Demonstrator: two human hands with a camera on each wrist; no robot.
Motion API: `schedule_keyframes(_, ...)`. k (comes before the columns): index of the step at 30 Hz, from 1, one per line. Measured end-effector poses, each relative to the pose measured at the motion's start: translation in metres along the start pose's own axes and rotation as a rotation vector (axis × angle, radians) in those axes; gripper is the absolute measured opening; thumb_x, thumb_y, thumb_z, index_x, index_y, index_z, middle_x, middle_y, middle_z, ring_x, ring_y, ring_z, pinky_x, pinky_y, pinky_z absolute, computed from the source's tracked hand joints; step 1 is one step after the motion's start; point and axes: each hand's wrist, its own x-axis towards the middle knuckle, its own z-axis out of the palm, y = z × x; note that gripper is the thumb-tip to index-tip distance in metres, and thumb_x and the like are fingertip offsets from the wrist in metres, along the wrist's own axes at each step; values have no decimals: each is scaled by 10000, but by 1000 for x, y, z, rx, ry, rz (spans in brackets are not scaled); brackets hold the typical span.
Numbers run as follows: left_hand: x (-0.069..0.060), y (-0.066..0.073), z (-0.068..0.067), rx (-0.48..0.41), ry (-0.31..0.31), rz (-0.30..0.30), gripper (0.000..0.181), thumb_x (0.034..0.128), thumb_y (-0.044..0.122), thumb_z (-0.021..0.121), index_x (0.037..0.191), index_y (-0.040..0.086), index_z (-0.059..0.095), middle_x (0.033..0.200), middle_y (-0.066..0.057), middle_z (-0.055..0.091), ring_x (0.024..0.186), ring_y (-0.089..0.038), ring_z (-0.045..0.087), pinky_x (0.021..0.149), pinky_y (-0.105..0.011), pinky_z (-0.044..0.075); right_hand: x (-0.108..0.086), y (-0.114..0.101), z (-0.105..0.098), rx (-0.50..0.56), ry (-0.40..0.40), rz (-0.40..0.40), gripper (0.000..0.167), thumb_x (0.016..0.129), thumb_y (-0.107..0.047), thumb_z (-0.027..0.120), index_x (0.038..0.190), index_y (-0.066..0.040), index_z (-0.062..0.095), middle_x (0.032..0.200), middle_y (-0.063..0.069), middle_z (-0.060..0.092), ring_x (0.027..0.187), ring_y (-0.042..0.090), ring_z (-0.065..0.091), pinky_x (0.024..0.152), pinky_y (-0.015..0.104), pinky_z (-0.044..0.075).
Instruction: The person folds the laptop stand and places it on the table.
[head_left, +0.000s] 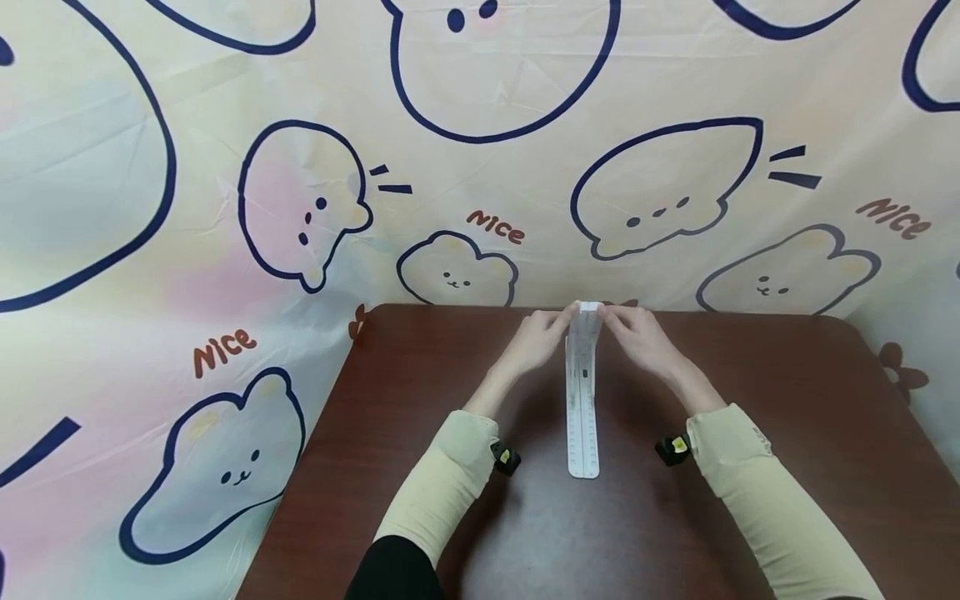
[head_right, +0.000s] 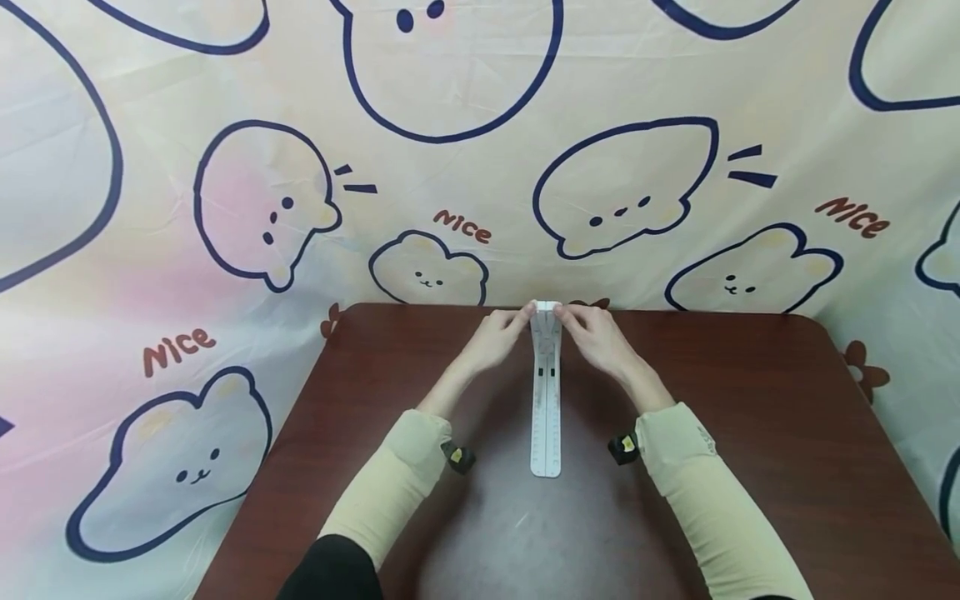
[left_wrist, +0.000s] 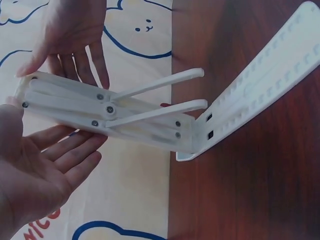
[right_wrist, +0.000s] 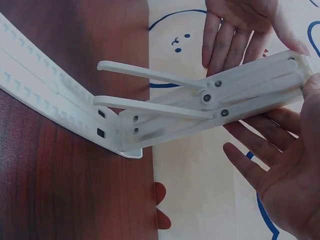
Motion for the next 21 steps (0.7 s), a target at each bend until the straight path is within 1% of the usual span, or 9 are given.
schedule_keyframes(2, -2, -1, 1, -39, 11, -16, 772, 1144, 674, 359, 1510, 65, 662, 1458, -188, 727, 1352, -354, 706, 1144, -533, 569, 0, 1, 1, 8, 6, -4, 599, 1205, -416, 415, 1529, 56, 592, 1582, 311, 583, 1529, 523, 498, 1290, 713, 352)
schedule_keyframes(3, -3, -2, 2, -53, 13, -20, 780, 1139, 682, 364, 1518, 65, 655, 1503, -185, 701, 1407, -360, 676, 1185, -549, 545, -1, 2, 2, 9, 7, -5, 594, 1205, -410, 418, 1529, 58, 590, 1582, 311, 582, 1528, 524, 499, 1289, 712, 352)
schedule_keyframes(5, -4, -3, 3, -70, 11, -16, 803, 1137, 692, 346, 1551, 61, 619, 1555, -183, 663, 1465, -371, 630, 1231, -565, 507, -2, 3, 2, 8, 6, 0, 602, 1202, -418, 425, 1543, 55, 575, 1592, 309, 574, 1533, 526, 492, 1290, 713, 352)
schedule_keyframes(7, -6, -5, 3, -73, 22, 8, 805, 1147, 679, 319, 1593, 57, 569, 1609, -181, 615, 1519, -373, 578, 1279, -560, 459, -3, 4, 1, 8, 9, 10, 631, 1197, -452, 424, 1574, 39, 545, 1620, 299, 552, 1549, 523, 474, 1295, 717, 340)
schedule_keyframes(10, -10, -10, 6, -65, 71, 34, 764, 1171, 620, 303, 1629, 46, 515, 1655, -176, 568, 1567, -360, 524, 1321, -527, 410, -9, 8, -1, 5, 39, 25, 651, 1187, -484, 436, 1604, 9, 516, 1645, 283, 531, 1560, 516, 460, 1296, 729, 328)
schedule_keyframes(13, -16, -19, 11, -36, 140, 30, 689, 1185, 551, 363, 1581, 26, 568, 1604, -181, 619, 1523, -350, 576, 1293, -505, 452, -17, 15, -1, -14, 100, 40, 617, 1177, -467, 483, 1569, 4, 555, 1607, 283, 570, 1528, 509, 494, 1274, 734, 353)
schedule_keyframes(15, -21, -27, 17, -10, 153, 14, 630, 1183, 508, 421, 1522, 19, 627, 1532, -183, 679, 1451, -346, 643, 1239, -500, 512, -22, 22, 1, -34, 124, 47, 557, 1167, -418, 538, 1504, 18, 615, 1531, 289, 635, 1457, 504, 563, 1224, 721, 422)
schedule_keyframes(17, -25, -36, 23, 11, 128, 6, 560, 1176, 448, 492, 1470, 5, 669, 1469, -188, 721, 1387, -344, 691, 1193, -490, 552, -27, 31, 5, -56, 116, 55, 481, 1153, -356, 592, 1429, 29, 672, 1439, 283, 699, 1378, 488, 629, 1167, 696, 488)
schedule_keyframes(21, -34, -48, 34, -1, 41, 7, 442, 1142, 317, 616, 1420, -15, 703, 1396, -192, 761, 1270, -339, 758, 1088, -468, 619, -32, 49, 19, -78, 30, 37, 330, 1116, -226, 671, 1308, 30, 753, 1287, 250, 782, 1254, 455, 708, 1093, 664, 549)
